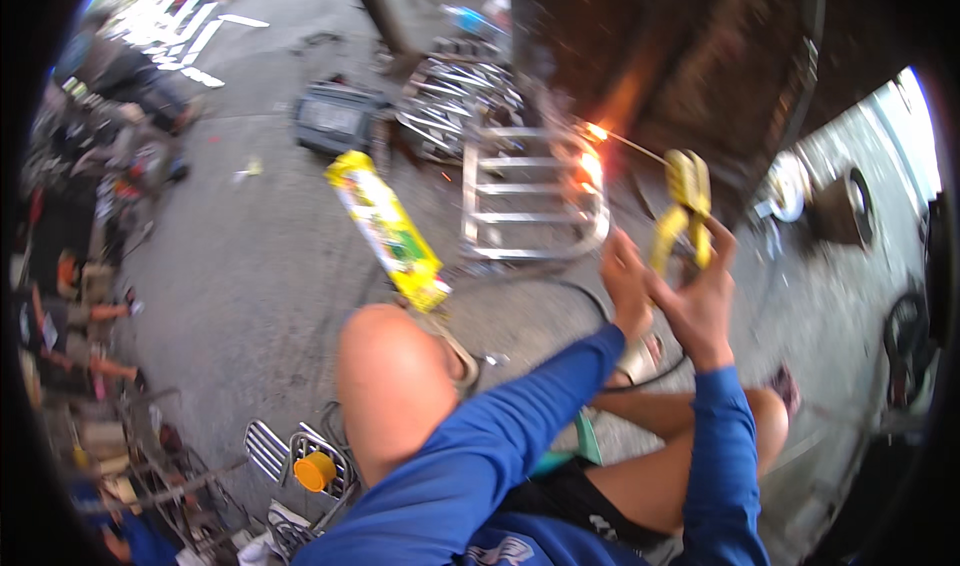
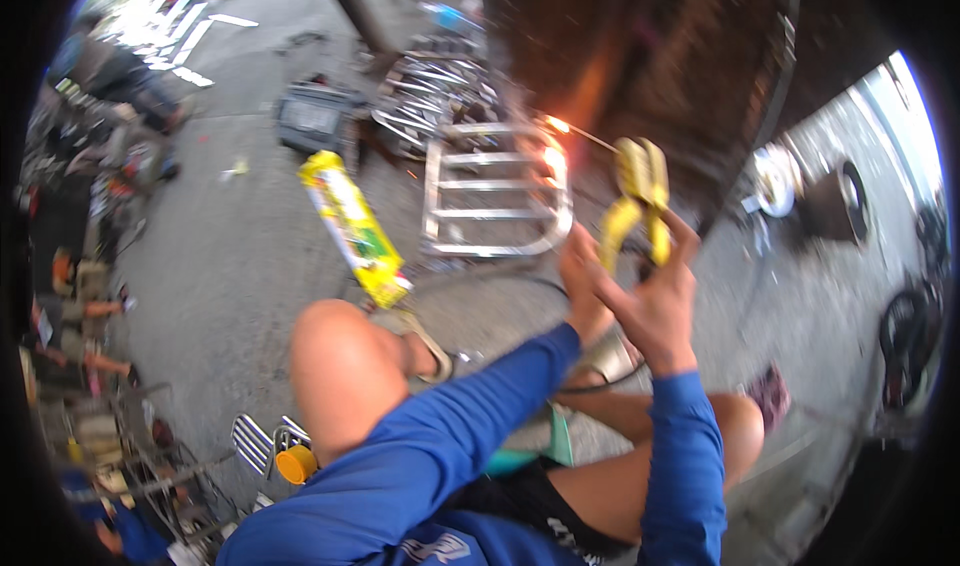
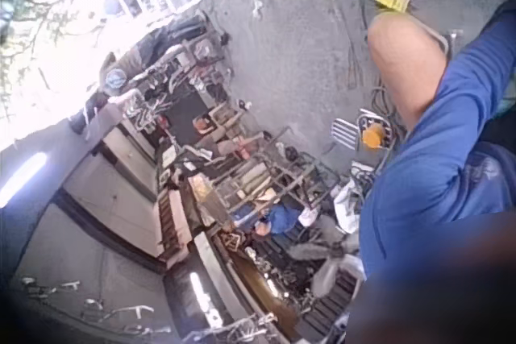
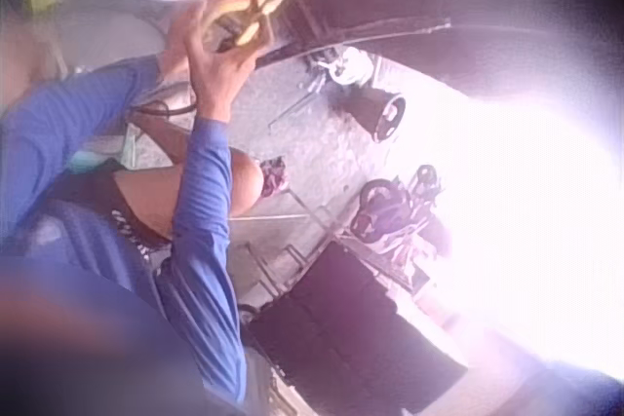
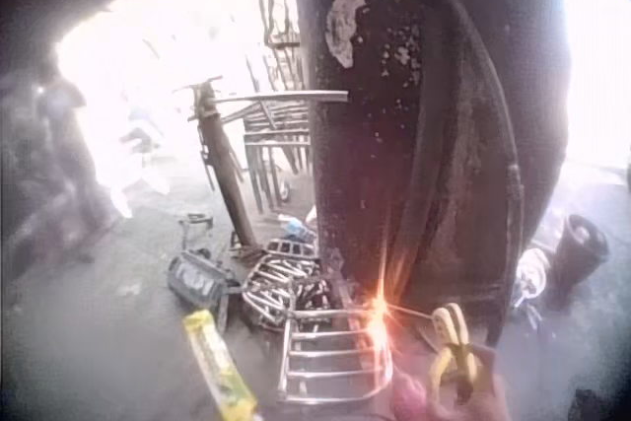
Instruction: The person welds a chrome motorcycle luggage rack using a handheld welding torch and consumable rods. They repeatedly strike the arc, weld along joints, and reposition the rack to access different seams.
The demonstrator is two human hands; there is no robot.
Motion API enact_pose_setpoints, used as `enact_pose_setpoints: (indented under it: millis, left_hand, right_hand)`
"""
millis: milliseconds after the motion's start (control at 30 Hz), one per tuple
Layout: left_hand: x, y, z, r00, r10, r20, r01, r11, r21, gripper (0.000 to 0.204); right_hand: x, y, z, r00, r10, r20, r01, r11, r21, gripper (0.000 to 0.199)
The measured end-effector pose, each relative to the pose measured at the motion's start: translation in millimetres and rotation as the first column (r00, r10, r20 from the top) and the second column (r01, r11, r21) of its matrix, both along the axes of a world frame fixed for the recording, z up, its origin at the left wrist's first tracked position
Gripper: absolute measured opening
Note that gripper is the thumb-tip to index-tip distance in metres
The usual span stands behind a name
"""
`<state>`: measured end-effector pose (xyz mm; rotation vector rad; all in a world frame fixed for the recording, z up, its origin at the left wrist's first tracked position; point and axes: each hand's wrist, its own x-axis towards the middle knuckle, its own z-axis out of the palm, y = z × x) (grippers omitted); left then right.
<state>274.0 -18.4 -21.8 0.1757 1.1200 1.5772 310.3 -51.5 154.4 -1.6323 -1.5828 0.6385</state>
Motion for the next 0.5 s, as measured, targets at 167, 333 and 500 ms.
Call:
enact_pose_setpoints:
  millis: [167,333,500]
  left_hand:
    - [2.0,-10.6,30.7,0.996,-0.052,-0.077,0.054,0.998,0.015,0.044]
    - [-6.7,-18.7,40.3,0.976,-0.08,-0.201,0.093,0.994,0.056,0.035]
    - [-26.5,-28.2,52.9,0.953,-0.197,-0.23,0.202,0.979,-0.001,0.038]
  right_hand:
    - [2.7,-3.1,9.1,0.997,-0.076,-0.006,0.077,0.995,0.066,0.091]
    - [8.9,-11.0,11.8,0.998,-0.054,-0.031,0.056,0.996,0.074,0.091]
    - [9.6,-20.6,21.7,0.999,-0.036,-0.008,0.037,0.993,0.109,0.091]
